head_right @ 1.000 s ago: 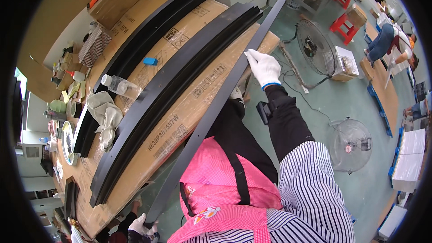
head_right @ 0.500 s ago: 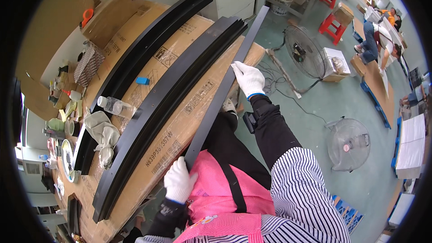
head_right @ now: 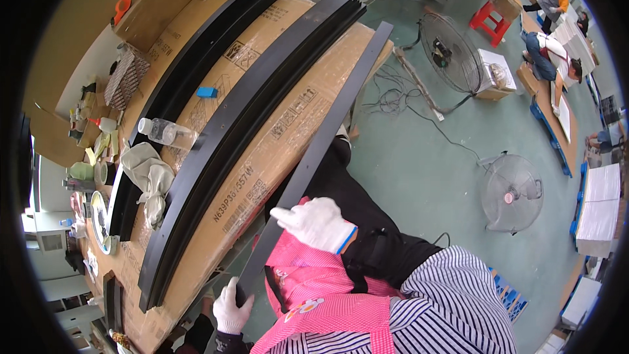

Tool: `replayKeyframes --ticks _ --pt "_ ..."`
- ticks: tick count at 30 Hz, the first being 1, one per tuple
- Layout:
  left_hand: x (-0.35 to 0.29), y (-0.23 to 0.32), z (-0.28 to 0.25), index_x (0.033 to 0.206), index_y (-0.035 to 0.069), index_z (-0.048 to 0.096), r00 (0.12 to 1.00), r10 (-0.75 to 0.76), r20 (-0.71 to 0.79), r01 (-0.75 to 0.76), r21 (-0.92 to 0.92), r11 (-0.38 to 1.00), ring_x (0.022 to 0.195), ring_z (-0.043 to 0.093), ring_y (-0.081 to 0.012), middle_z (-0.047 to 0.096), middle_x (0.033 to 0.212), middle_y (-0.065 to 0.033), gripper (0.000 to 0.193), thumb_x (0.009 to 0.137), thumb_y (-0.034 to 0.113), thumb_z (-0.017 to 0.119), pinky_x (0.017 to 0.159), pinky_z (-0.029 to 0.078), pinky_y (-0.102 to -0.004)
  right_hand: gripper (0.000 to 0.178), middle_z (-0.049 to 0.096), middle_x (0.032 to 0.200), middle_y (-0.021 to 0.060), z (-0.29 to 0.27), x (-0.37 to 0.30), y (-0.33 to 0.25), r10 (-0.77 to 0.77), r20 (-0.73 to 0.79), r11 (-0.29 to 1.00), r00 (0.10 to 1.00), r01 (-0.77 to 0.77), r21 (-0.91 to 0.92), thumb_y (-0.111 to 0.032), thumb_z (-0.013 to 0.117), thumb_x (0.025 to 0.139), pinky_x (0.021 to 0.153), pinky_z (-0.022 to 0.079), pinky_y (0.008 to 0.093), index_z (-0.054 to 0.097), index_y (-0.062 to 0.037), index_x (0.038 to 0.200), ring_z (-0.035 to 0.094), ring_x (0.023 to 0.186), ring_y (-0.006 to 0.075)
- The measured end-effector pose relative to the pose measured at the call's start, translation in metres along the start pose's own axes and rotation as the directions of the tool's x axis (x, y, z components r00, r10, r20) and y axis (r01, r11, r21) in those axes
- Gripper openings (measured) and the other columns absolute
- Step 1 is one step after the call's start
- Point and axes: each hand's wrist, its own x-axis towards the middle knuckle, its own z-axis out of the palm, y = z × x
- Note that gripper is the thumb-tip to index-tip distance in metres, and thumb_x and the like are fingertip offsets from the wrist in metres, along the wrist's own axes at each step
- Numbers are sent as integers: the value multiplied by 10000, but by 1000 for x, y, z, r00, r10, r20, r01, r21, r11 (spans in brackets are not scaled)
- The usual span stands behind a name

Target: Cleaning and polishing black furniture components using an eraser block and a cloth.

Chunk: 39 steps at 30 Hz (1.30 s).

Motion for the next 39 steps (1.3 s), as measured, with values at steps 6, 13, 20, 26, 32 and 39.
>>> replayKeyframes --ticks 6,13,20,26,32,39 --pt "-93 -41 8 1440 109 599 982 -173 76 176 -40 984 906 700 -381 693 1053 -181 662 849 267 851 779 573 -469 246 686 669 34 -12 19 79 126 -124 973 984 -147 -180 -304 703 966 542 545 392 739 -225 1196 702 594 236" --pt "-98 -64 12 1430 139 614 971 -224 84 224 9 975 930 695 -383 690 1029 -169 654 829 214 861 795 569 -478 253 749 798 98 -48 65 210 306 -387 891 870 -405 -204 -396 629 1007 637 575 462 741 -254 1183 736 717 324" --pt "-86 -62 2 1465 146 602 961 -259 95 255 53 965 953 687 -406 691 1033 -191 689 829 211 858 829 565 -494 310 768 937 146 -96 111 327 482 -510 741 713 -642 -197 -471 577 1023 765 580 510 751 -265 1177 742 879 377" --pt "-82 -68 -3 1456 147 613 963 -260 68 254 84 964 926 693 -395 696 1026 -179 683 826 233 861 807 570 -489 442 745 1182 202 -97 78 365 605 -672 692 427 -700 179 -431 569 1032 963 540 458 752 -97 1255 695 1102 412" --pt "-91 -91 17 1411 138 636 979 -205 -17 205 103 973 928 713 -384 713 1044 -162 648 817 254 867 803 585 -482 417 570 633 -11 -36 -11 285 971 -19 138 239 -493 859 -432 631 1062 489 375 286 735 -45 945 479 489 88" --pt "-82 -98 18 1317 109 667 969 -248 22 243 138 960 998 726 -373 734 1103 -159 546 815 227 845 853 590 -470 362 715 1188 126 -13 -4 163 461 289 -341 839 -133 931 -315 652 1080 958 586 379 663 9 1241 711 1024 198"
